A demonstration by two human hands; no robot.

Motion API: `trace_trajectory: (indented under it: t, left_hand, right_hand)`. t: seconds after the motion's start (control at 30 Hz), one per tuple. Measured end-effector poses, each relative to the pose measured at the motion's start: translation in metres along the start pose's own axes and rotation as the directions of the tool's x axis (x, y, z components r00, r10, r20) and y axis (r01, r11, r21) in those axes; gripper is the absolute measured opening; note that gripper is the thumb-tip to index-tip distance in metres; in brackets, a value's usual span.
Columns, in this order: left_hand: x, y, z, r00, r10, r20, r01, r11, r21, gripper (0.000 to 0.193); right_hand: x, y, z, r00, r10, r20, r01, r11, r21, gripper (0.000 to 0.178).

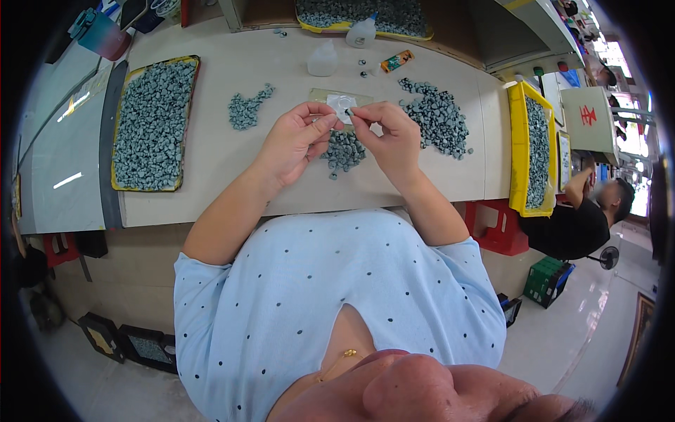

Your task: The person assembles small components by fitting turquoise pieces together with black rings by hand and placing the assembled items onto the workbench.

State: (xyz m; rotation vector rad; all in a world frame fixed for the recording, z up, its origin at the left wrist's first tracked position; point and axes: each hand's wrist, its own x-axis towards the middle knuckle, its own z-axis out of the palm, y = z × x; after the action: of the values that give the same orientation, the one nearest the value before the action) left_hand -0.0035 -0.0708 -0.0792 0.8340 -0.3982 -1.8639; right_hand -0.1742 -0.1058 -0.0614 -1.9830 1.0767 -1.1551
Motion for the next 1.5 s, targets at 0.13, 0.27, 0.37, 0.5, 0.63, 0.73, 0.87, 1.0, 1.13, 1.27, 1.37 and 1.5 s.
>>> trace_trajectory:
  t: [0.13,0.27,0.37,0.5,0.63,0.73,0.87,1.0,1.13,1.27,1.37,1.5]
  left_hand:
    - [0.0,0.001,0.003,1.0,-0.029,-0.006,0.029,0.999,-0.014,0.018]
    - [0.0,-0.002,0.002,0.999,-0.037,-0.002,0.037,0.999,-0.031,0.018]
    - [0.0,-0.003,0.003,0.998,-0.059,0.014,0.06,0.996,-0.059,0.017]
    - [0.0,-0.004,0.005,0.995,-0.096,0.024,0.098,0.992,-0.079,0.013]
    - [-0.001,-0.006,0.006,0.99,-0.118,0.072,0.124,0.988,-0.091,0.015]
    - [-0.003,-0.004,0.012,0.984,-0.167,0.065,0.171,0.984,-0.06,0.02]
    - [-0.002,-0.005,0.012,0.981,-0.166,0.097,0.169,0.985,-0.02,0.023]
    - [-0.001,-0.005,0.011,0.976,-0.18,0.121,0.185,0.982,-0.027,0.022]
    - [-0.001,-0.005,0.012,0.973,-0.201,0.113,0.205,0.979,-0.018,0.02]
    - [0.001,-0.004,0.008,0.969,-0.207,0.135,0.21,0.978,-0.008,0.019]
    - [0.001,-0.002,0.008,0.968,-0.218,0.127,0.222,0.975,-0.017,0.019]
    - [0.001,-0.003,0.005,0.966,-0.203,0.16,0.211,0.977,-0.033,0.019]
  right_hand:
    - [-0.001,-0.003,-0.001,0.996,-0.091,-0.009,0.09,0.996,-0.022,0.016]
    - [-0.003,-0.008,-0.004,0.999,-0.048,-0.005,0.048,0.999,-0.014,0.017]
    - [-0.004,-0.009,-0.006,0.998,-0.059,-0.009,0.059,0.998,-0.005,0.017]
    - [-0.006,-0.009,-0.007,0.997,-0.07,-0.013,0.07,0.998,0.001,0.018]
    - [-0.007,-0.008,-0.006,0.992,-0.124,-0.022,0.122,0.991,-0.047,0.017]
    - [-0.008,-0.004,-0.006,0.985,-0.174,-0.023,0.171,0.982,-0.083,0.018]
    - [-0.01,0.0,-0.005,0.971,-0.238,-0.03,0.234,0.968,-0.09,0.019]
    - [-0.008,0.004,-0.005,0.954,-0.298,-0.022,0.293,0.949,-0.119,0.02]
    - [-0.007,0.006,-0.005,0.948,-0.319,0.009,0.319,0.942,-0.105,0.02]
    - [-0.007,0.008,-0.003,0.945,-0.326,0.017,0.326,0.941,-0.089,0.022]
    - [-0.005,0.012,-0.002,0.933,-0.358,0.029,0.359,0.93,-0.076,0.021]
    - [-0.006,0.014,0.001,0.937,-0.347,0.041,0.349,0.936,-0.045,0.019]
